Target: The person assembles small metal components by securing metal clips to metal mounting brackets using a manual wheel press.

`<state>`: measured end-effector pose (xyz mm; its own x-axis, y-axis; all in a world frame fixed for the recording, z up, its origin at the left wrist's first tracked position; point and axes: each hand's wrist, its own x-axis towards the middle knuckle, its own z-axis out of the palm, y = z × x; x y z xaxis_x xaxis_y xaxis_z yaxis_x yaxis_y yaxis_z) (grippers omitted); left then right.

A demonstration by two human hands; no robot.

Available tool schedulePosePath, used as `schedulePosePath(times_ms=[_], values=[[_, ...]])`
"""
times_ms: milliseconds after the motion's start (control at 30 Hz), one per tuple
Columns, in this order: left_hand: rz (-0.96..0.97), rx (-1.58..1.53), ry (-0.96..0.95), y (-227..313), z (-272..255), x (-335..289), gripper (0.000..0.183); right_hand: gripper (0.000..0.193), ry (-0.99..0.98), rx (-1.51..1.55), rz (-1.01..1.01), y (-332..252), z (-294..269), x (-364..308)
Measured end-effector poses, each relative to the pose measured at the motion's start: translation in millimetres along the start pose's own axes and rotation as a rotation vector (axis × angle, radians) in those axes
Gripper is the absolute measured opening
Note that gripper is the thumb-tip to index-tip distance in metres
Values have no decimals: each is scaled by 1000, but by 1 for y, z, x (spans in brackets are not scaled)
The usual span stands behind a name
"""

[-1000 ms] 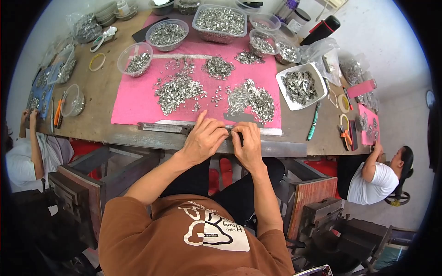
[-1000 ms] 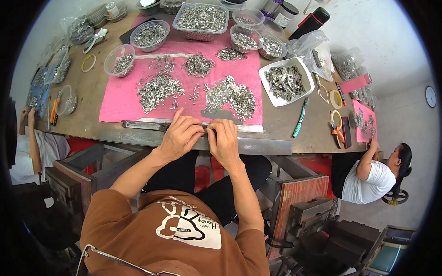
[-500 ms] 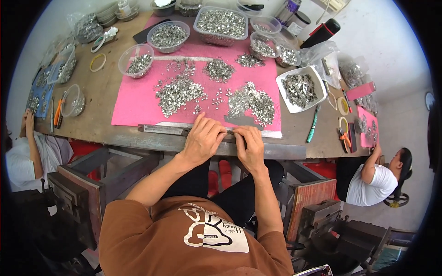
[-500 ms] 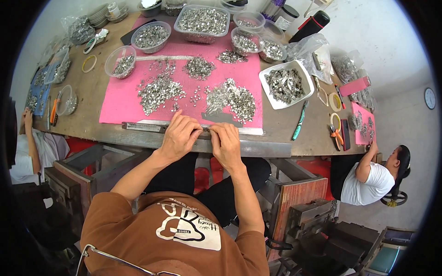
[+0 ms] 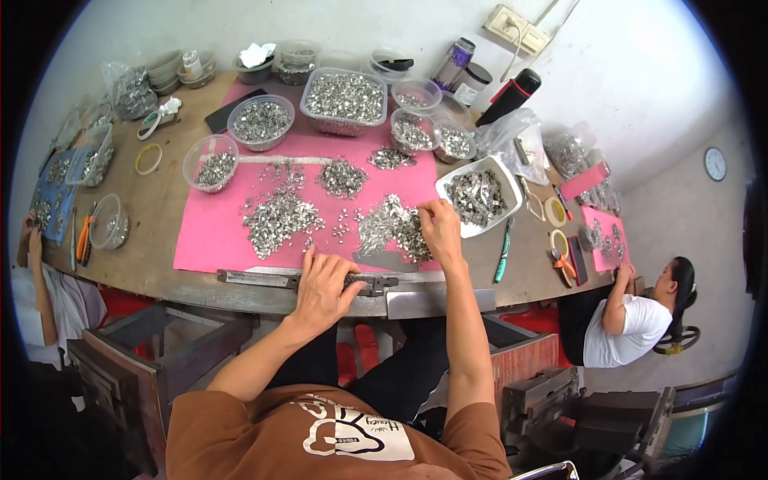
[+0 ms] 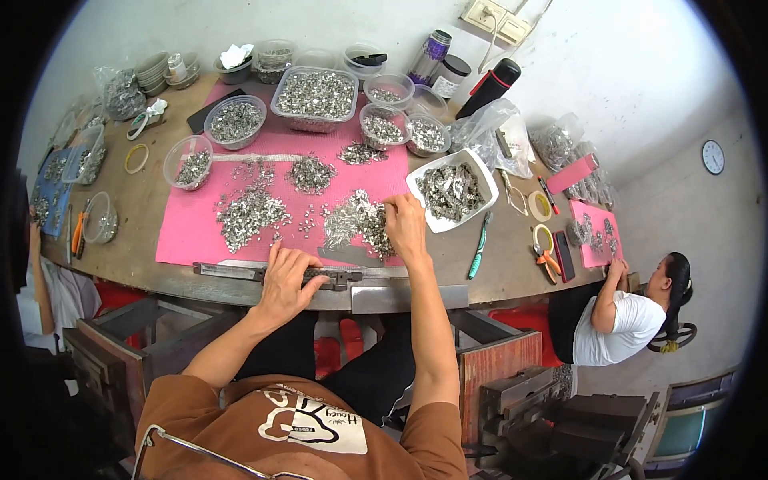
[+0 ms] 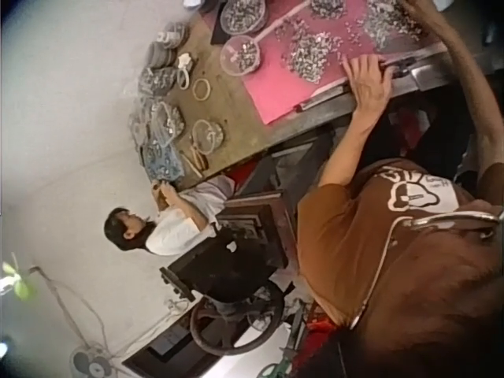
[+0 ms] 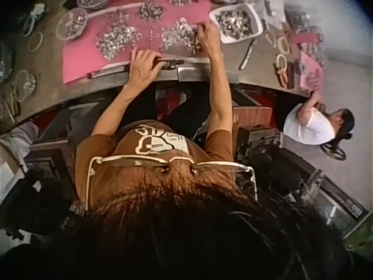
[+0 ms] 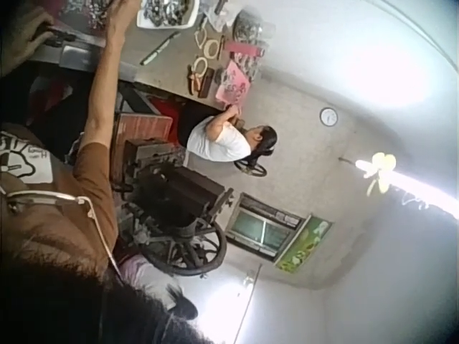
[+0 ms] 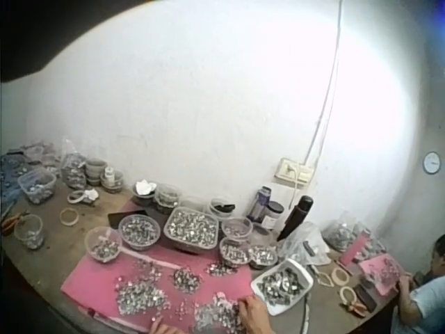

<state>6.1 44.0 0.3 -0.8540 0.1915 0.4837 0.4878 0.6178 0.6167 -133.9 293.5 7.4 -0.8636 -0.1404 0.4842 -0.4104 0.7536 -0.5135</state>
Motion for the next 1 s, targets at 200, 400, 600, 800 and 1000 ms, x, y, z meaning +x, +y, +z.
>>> schedulePosePath(times_ms=[200, 400, 600, 800, 1000], values=[[4, 91, 54, -4, 7, -4, 29, 14, -141, 45, -66, -24, 23, 25], [52, 41, 147, -6, 10, -7, 25, 12, -158, 42, -85, -9, 35, 27], [48, 44, 117, -6, 8, -8, 21, 13, -175, 116, 37, -7, 17, 29], [43, 33, 117, -5, 7, -6, 18, 15, -168, 53, -43, -17, 28, 40], [55, 21, 134, -4, 8, -6, 16, 12, -208, -44, -90, -10, 45, 47]])
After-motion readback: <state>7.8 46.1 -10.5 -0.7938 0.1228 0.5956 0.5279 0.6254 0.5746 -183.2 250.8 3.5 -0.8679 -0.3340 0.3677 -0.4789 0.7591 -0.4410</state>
